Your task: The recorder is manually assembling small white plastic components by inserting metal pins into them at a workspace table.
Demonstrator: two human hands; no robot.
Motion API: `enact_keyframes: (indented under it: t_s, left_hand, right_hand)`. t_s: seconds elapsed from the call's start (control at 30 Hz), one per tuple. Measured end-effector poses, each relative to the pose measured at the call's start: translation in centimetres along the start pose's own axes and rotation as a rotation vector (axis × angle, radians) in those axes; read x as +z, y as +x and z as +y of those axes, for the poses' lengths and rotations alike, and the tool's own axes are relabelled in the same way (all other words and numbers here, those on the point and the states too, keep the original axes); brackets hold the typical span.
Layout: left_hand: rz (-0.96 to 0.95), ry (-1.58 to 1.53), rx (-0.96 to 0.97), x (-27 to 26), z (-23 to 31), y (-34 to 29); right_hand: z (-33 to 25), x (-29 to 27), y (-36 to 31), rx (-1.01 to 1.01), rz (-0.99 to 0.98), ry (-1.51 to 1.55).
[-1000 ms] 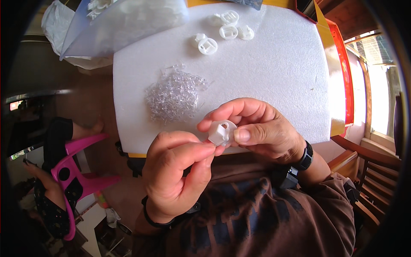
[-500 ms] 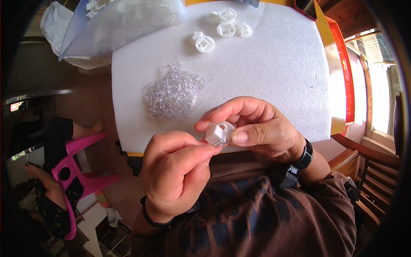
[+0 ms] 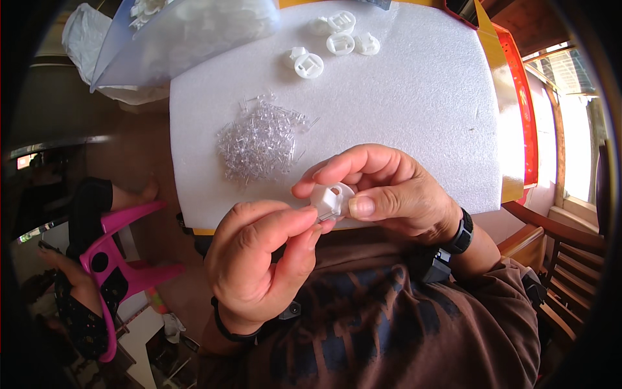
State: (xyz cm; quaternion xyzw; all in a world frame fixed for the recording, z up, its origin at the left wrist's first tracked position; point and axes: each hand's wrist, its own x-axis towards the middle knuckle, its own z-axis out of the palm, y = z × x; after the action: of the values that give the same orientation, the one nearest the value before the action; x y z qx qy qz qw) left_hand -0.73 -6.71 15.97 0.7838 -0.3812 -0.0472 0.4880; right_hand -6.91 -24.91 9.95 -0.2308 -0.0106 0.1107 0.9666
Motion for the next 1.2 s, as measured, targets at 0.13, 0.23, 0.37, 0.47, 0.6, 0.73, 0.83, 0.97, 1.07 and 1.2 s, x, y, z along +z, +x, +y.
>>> enact_keyframes:
  t_s: [0.13, 0.23, 0.37, 0.47, 0.6, 0.73, 0.83, 0.97, 1.07, 1.2]
  left_hand:
    - [0.006, -0.006, 0.009, 0.12, -0.14, -0.10]
    - [0.001, 0.004, 0.023, 0.17, -0.17, -0.11]
    - [-0.016, 0.137, 0.117, 0.20, -0.13, -0.14]
    - [-0.009, 0.206, 0.168, 0.10, -0.09, -0.11]
    - [-0.011, 0.236, 0.220, 0.16, -0.22, -0.03]
    - [-0.019, 0.273, 0.242, 0.24, -0.21, -0.04]
    - [-0.016, 0.301, 0.256, 0.30, -0.42, -0.09]
    - [0.028, 0.285, 0.245, 0.33, -0.64, 0.04]
    - [0.025, 0.259, 0.199, 0.23, -0.59, -0.09]
    - [0.012, 0.251, 0.201, 0.25, -0.59, 0.05]
  right_hand:
    - [0.01, -0.02, -0.01, -0.010, -0.005, -0.020]
    - [0.19, -0.45, 0.01, -0.042, -0.075, -0.039]
    - [0.09, -0.22, -0.27, -0.094, -0.042, -0.101]
    - [0.07, -0.07, -0.24, -0.174, -0.031, -0.226]
    - [-0.03, -0.30, -0.22, -0.304, -0.045, -0.468]
    - [0.05, -0.34, -0.25, -0.302, -0.038, -0.477]
    - [0.28, -0.33, -0.26, -0.209, -0.013, -0.299]
    - [0.49, -0.45, -0.26, -0.188, -0.017, -0.258]
    - [0.45, -0.49, -0.15, -0.182, -0.023, -0.259]
    - [0.43, -0.52, -0.11, -0.144, -0.038, -0.214]
